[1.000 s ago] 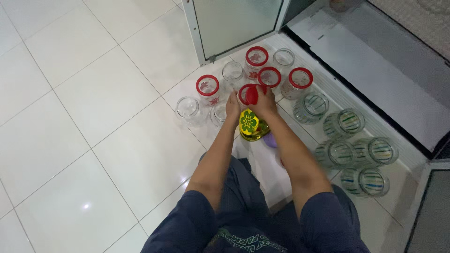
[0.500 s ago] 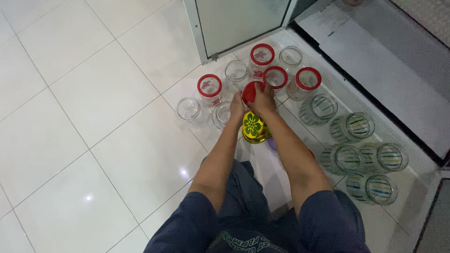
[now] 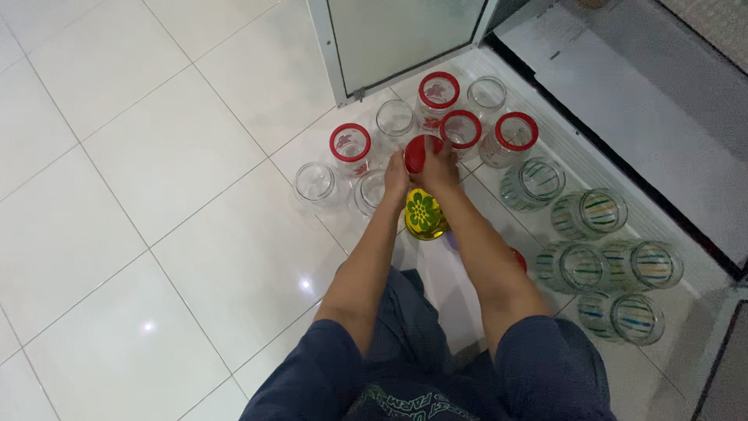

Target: The person sits on the floor and systematically picks up clear glass jars, screws on red or gold lids, and places the sealed jars into an open cabinet. The person handles the jars one at a time, repeating the process for multiple items.

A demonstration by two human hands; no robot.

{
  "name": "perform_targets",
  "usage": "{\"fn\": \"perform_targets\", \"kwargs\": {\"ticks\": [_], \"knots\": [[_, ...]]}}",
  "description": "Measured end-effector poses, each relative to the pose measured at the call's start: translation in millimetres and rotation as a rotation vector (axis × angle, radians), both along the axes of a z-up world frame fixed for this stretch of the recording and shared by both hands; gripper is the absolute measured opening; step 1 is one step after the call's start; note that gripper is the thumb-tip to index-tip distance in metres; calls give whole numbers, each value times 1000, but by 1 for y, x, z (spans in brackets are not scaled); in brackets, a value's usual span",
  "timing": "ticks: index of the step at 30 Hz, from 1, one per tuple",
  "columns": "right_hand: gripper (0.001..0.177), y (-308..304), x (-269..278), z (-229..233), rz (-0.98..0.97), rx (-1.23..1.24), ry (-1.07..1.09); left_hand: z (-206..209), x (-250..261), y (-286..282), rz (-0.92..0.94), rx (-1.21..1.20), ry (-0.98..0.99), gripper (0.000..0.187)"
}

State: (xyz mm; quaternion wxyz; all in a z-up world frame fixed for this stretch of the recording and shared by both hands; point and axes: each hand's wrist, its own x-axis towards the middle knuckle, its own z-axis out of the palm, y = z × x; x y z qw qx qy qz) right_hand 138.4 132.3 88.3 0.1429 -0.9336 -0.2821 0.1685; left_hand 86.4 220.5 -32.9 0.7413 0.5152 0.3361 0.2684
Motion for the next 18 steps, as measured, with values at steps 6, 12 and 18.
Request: {"fn": "perform_targets", "kwargs": {"ticks": [6, 12, 18], "knots": [[129, 4, 11, -34, 26, 80, -57, 13, -1, -3, -13, -41, 62, 58], [116, 3, 16, -62, 18, 239, -107, 42, -7, -6, -10, -18, 130, 61], [116, -2, 14, -40, 43, 321, -141, 69, -12, -8, -10, 17, 108, 66]]}}
